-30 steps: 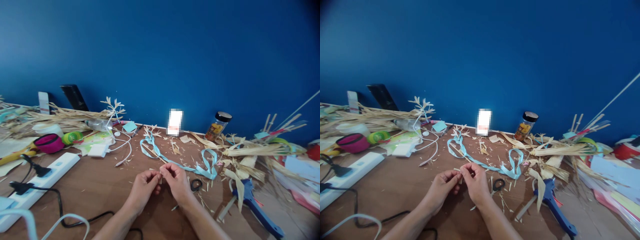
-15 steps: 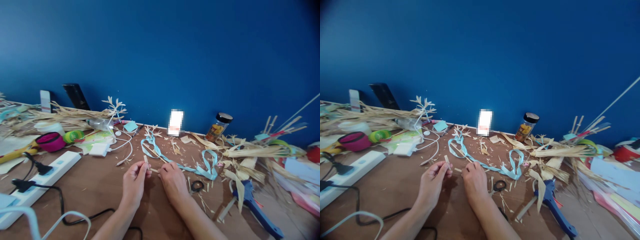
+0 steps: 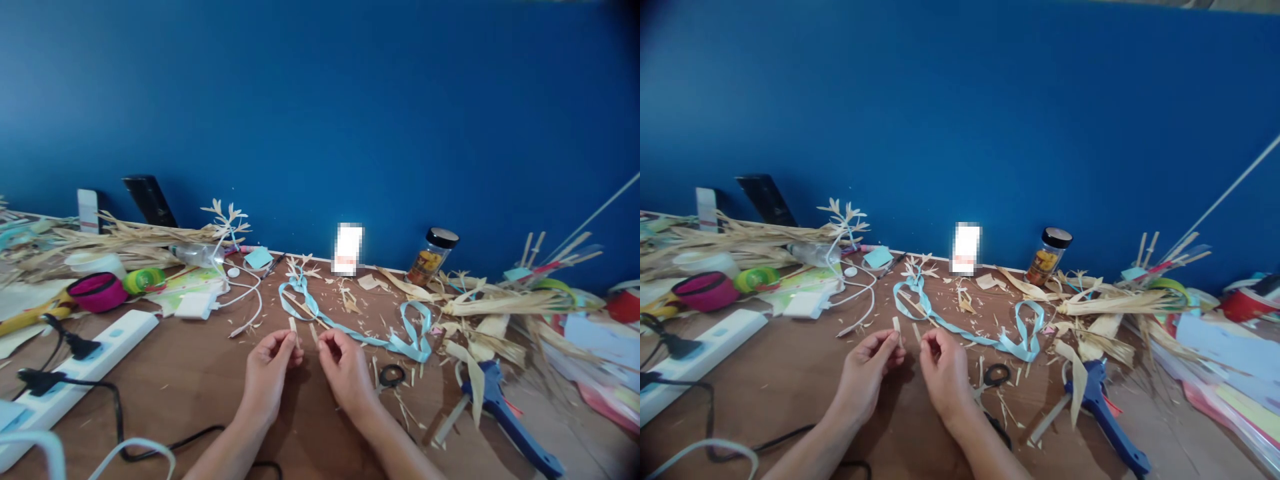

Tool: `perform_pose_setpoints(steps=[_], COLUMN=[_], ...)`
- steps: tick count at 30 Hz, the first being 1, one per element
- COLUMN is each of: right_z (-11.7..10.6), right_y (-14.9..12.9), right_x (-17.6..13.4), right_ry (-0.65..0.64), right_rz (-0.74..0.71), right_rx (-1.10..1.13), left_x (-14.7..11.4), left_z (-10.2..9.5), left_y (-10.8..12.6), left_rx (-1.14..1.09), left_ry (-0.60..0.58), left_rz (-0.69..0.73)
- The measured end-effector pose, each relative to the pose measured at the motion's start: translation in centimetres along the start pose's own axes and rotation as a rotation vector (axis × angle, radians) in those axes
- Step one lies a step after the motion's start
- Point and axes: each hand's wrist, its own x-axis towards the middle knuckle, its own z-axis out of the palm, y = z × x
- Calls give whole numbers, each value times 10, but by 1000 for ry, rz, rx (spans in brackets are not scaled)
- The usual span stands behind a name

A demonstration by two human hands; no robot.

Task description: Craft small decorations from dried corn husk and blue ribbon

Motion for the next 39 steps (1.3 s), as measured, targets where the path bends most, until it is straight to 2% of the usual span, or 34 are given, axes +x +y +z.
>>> perform_pose_setpoints(steps=[3,7,13,18,28,39], right_z=[2,2,4,5,2,3], right_y=[-5,-4,3,2,4,5], right_x=[-1,0,0,0,1,-2], right_ry=[-14,-12,-36,-47,-65,-56], right_rz=[116,187,161,164,164,121], right_rx=[232,329,348,372,271,254], left_x=[-4,-6,-5,-6,-7,-7], left_z=[2,3,3,4,6,6], left_y=[-1,-2,-3,-4,-3,-3], left_rx=[53,128,199,138,48,43], left_ry=[-63,-129,-154,-153,-158,-161], left_rz=[-17,28,51,9,-61,-93])
